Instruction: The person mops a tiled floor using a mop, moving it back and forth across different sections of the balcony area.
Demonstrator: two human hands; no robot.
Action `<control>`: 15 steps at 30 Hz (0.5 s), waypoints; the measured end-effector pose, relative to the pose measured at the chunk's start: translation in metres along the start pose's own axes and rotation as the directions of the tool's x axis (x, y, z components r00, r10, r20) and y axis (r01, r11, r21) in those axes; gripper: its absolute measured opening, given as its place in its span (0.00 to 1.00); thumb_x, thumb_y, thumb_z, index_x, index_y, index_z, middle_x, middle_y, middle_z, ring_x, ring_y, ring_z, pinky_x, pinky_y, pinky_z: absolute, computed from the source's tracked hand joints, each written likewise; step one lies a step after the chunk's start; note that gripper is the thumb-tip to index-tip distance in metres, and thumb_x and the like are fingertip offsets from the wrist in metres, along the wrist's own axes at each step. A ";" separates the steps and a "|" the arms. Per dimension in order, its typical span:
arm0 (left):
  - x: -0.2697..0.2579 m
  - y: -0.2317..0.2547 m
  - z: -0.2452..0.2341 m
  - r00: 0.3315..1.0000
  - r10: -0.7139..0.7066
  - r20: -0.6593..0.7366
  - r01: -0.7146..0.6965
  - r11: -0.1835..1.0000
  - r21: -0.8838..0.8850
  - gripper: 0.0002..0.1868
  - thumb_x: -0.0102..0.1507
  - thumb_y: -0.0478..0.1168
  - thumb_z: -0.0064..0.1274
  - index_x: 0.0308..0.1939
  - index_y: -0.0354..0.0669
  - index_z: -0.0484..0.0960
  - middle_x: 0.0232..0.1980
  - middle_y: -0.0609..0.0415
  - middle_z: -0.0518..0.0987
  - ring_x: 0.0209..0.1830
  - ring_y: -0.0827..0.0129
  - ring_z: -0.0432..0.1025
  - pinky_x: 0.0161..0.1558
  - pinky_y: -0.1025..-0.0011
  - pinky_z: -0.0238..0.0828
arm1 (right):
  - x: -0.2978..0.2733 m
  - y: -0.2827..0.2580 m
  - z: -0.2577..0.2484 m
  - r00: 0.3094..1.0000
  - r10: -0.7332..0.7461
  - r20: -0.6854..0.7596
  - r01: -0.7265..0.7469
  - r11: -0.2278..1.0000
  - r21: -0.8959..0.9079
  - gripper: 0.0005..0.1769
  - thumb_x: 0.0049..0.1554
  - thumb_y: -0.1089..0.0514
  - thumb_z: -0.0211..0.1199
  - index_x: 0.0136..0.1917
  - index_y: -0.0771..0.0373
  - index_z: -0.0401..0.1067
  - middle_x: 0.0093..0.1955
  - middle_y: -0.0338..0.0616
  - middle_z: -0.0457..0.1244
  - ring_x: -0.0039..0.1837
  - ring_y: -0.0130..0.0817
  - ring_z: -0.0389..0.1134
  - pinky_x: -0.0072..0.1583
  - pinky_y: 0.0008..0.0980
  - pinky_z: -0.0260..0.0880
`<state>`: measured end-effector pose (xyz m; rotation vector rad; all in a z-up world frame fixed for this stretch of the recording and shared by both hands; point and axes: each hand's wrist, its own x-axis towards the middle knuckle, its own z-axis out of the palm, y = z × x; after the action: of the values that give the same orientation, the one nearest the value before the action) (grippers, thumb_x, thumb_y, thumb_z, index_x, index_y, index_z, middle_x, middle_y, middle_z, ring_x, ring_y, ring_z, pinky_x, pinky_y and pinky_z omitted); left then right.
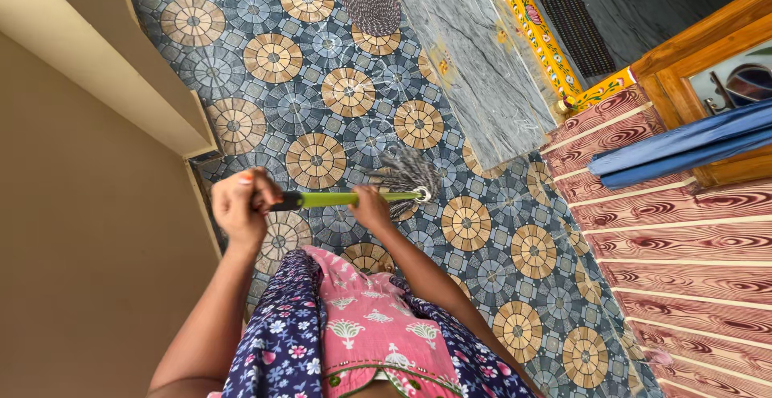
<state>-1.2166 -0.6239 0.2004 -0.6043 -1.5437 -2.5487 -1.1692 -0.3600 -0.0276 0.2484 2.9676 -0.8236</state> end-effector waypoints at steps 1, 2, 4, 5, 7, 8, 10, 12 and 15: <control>0.000 -0.024 0.005 0.992 -0.110 0.060 0.114 0.991 -0.066 0.25 0.71 0.45 0.40 0.23 0.33 0.74 0.19 0.54 0.67 0.16 0.75 0.55 0.26 0.72 0.55 | -0.009 0.020 -0.003 0.996 0.084 -0.024 -0.083 0.996 0.039 0.17 0.51 0.56 0.71 0.53 0.60 0.73 0.52 0.46 0.68 0.57 0.45 0.69 0.57 0.46 0.71; -0.006 -0.047 0.011 0.971 -0.211 0.110 0.210 0.978 0.013 0.26 0.70 0.46 0.38 0.22 0.34 0.75 0.23 0.51 0.74 0.16 0.76 0.57 0.22 0.74 0.48 | -0.021 0.040 -0.007 0.984 0.171 -0.046 -0.167 0.982 0.082 0.17 0.53 0.57 0.69 0.55 0.59 0.73 0.52 0.47 0.67 0.56 0.45 0.70 0.56 0.46 0.71; -0.025 -0.093 0.031 0.954 -0.187 0.233 0.207 0.976 -0.064 0.27 0.72 0.49 0.41 0.22 0.36 0.75 0.22 0.54 0.73 0.17 0.77 0.58 0.23 0.74 0.50 | -0.049 0.070 -0.013 0.960 0.251 -0.125 -0.254 0.967 -0.008 0.18 0.51 0.58 0.71 0.54 0.61 0.71 0.52 0.46 0.69 0.56 0.46 0.69 0.55 0.47 0.70; -0.039 -0.111 0.041 0.947 -0.163 0.278 0.195 0.976 -0.093 0.28 0.72 0.50 0.41 0.22 0.37 0.75 0.21 0.56 0.72 0.16 0.78 0.57 0.23 0.74 0.50 | -0.069 0.083 -0.018 0.955 0.259 -0.142 -0.260 0.966 0.017 0.21 0.50 0.59 0.70 0.57 0.58 0.72 0.51 0.48 0.69 0.55 0.47 0.70 0.55 0.47 0.70; -0.065 -0.133 0.049 0.877 -0.335 0.345 0.366 0.930 -0.027 0.27 0.70 0.50 0.39 0.21 0.38 0.75 0.20 0.58 0.73 0.14 0.80 0.55 0.19 0.76 0.47 | -0.105 0.094 -0.023 0.930 0.328 -0.166 -0.327 0.944 0.032 0.19 0.49 0.59 0.71 0.55 0.58 0.73 0.49 0.51 0.69 0.53 0.51 0.70 0.53 0.48 0.71; -0.077 -0.140 0.053 0.858 -0.362 0.365 0.408 0.911 -0.054 0.27 0.70 0.50 0.40 0.21 0.38 0.75 0.20 0.57 0.73 0.15 0.80 0.55 0.20 0.76 0.48 | -0.123 0.097 -0.026 0.909 0.382 -0.168 -0.385 0.923 0.011 0.15 0.49 0.58 0.71 0.49 0.61 0.73 0.49 0.52 0.69 0.52 0.53 0.71 0.52 0.49 0.71; -0.096 -0.151 0.057 0.820 -0.408 0.403 0.484 0.868 -0.107 0.27 0.71 0.49 0.43 0.20 0.38 0.73 0.19 0.57 0.72 0.16 0.79 0.56 0.22 0.75 0.50 | -0.157 0.093 -0.025 0.886 0.435 -0.163 -0.443 0.897 -0.014 0.13 0.49 0.58 0.72 0.47 0.61 0.74 0.46 0.55 0.69 0.50 0.56 0.70 0.51 0.51 0.71; -0.106 -0.153 0.051 0.740 -0.494 0.456 0.604 0.787 -0.129 0.26 0.70 0.48 0.43 0.21 0.37 0.73 0.19 0.56 0.71 0.16 0.79 0.54 0.22 0.75 0.47 | -0.184 0.081 -0.017 0.894 0.408 -0.184 -0.425 0.903 -0.060 0.11 0.49 0.57 0.70 0.44 0.62 0.74 0.46 0.54 0.69 0.50 0.56 0.70 0.52 0.51 0.71; -0.100 -0.140 0.036 0.699 -0.526 0.485 0.636 0.767 -0.085 0.27 0.70 0.48 0.41 0.20 0.36 0.74 0.20 0.55 0.72 0.16 0.78 0.54 0.21 0.75 0.45 | -0.198 0.064 -0.001 0.899 0.430 -0.081 -0.437 0.887 -0.151 0.10 0.51 0.55 0.67 0.46 0.59 0.76 0.48 0.56 0.67 0.49 0.59 0.68 0.49 0.52 0.71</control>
<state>-1.1554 -0.5370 0.0606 -0.8804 -1.7991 -3.3143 -0.9630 -0.3333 -0.0408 0.8910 2.8199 -0.5163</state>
